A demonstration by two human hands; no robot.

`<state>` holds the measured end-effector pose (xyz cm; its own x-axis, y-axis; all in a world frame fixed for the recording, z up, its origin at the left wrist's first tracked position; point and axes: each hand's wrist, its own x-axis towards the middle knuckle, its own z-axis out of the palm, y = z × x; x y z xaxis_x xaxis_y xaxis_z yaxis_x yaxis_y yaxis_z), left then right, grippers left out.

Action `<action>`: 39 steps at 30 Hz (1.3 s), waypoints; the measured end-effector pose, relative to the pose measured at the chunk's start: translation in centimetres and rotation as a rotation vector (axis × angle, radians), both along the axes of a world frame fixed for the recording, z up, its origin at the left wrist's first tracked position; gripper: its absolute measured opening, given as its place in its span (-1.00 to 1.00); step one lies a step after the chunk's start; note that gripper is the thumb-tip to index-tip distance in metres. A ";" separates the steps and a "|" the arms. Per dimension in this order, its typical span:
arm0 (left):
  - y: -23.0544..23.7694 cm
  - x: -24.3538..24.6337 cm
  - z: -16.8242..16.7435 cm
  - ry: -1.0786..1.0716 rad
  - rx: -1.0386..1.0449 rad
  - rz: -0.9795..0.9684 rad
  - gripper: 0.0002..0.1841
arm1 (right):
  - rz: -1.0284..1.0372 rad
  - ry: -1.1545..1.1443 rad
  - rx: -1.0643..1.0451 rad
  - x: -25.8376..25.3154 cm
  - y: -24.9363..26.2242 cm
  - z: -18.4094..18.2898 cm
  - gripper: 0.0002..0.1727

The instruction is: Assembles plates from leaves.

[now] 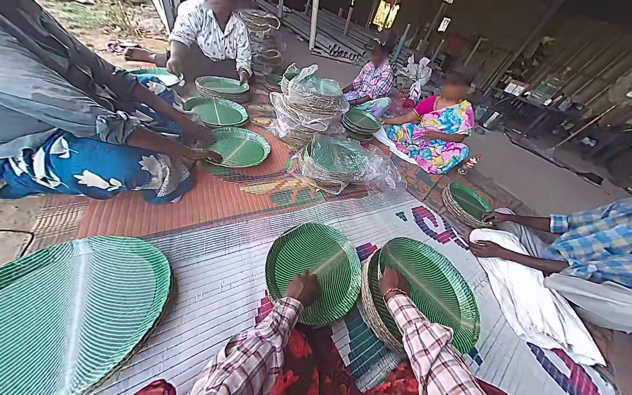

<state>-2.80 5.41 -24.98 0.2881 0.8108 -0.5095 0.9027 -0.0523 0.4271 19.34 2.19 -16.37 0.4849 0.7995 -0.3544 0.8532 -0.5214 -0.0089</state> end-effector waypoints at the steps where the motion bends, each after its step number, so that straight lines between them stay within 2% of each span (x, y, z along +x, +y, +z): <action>1: 0.7 -0.5 0.1 -0.067 0.014 0.050 -0.38 | 0.043 0.000 0.073 -0.3 0.0 0.2 -0.56; 4: 2.4 -2.0 1.1 -0.272 0.166 0.251 -0.30 | 0.277 0.025 0.272 -2.9 -0.3 0.6 -0.56; 6: 3.2 -3.0 1.8 -0.400 0.322 0.385 -0.33 | 0.450 0.102 0.341 -5.7 -0.9 -0.4 -0.57; 9: 4.3 -4.6 2.1 -0.477 0.442 0.575 -0.34 | 0.676 0.242 0.189 -10.1 -2.6 -3.0 -0.57; 12: 4.0 -6.1 1.9 -0.314 0.333 0.681 -0.29 | 0.804 0.325 -0.100 -12.0 -3.8 -5.9 -0.56; 14: 3.5 -6.9 0.6 -0.207 0.225 0.721 -0.17 | 0.720 0.330 -0.201 -11.5 -3.8 -7.0 -0.45; 16: 3.1 -7.5 -1.0 -0.161 0.158 0.782 -0.11 | 0.511 0.247 -0.190 -10.5 -3.6 -5.9 -0.34; 19: 2.5 -8.5 -2.2 -0.277 0.053 0.802 -0.32 | 0.214 0.171 -0.279 -8.5 -2.8 -3.8 -0.21; 21: 3.0 -9.0 -2.8 -0.359 -0.027 0.785 -0.39 | 0.075 0.263 -0.322 -6.9 -2.7 -6.0 -0.16; 24: 3.4 -9.8 -3.3 -0.440 -0.111 0.806 -0.43 | -0.213 0.585 -0.130 -5.9 -3.6 -11.2 -0.21; 26: 3.5 -10.5 -3.3 -0.501 -0.122 0.830 -0.45 | -0.395 0.757 0.076 -6.9 -3.1 -12.1 -0.35; 28: 3.5 -11.3 -2.9 -0.564 -0.079 0.891 -0.46 | -0.510 0.882 0.208 -8.6 -1.9 -11.2 -0.41; 31: 5.0 -14.0 -1.8 -0.631 0.019 1.001 -0.46 | -0.470 0.926 0.322 -11.3 2.0 -8.9 -0.45; 35: 7.5 -19.3 0.9 -0.833 0.280 1.219 -0.42 | -0.236 1.145 0.491 -16.3 7.7 -4.9 -0.40; 37: 8.2 -21.6 2.3 -0.898 0.389 1.302 -0.15 | -0.137 1.195 0.496 -18.9 9.5 -2.6 -0.31; 39: 8.3 -22.8 3.5 -0.835 0.349 1.384 0.14 | -0.026 1.123 0.484 -20.7 10.0 -1.5 -0.33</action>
<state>-25.56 13.73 -21.44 -0.6212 0.7037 -0.3447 -0.1148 0.3535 0.9284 -1.32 12.21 -17.86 0.1187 0.9596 -0.2550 0.2355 -0.2767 -0.9317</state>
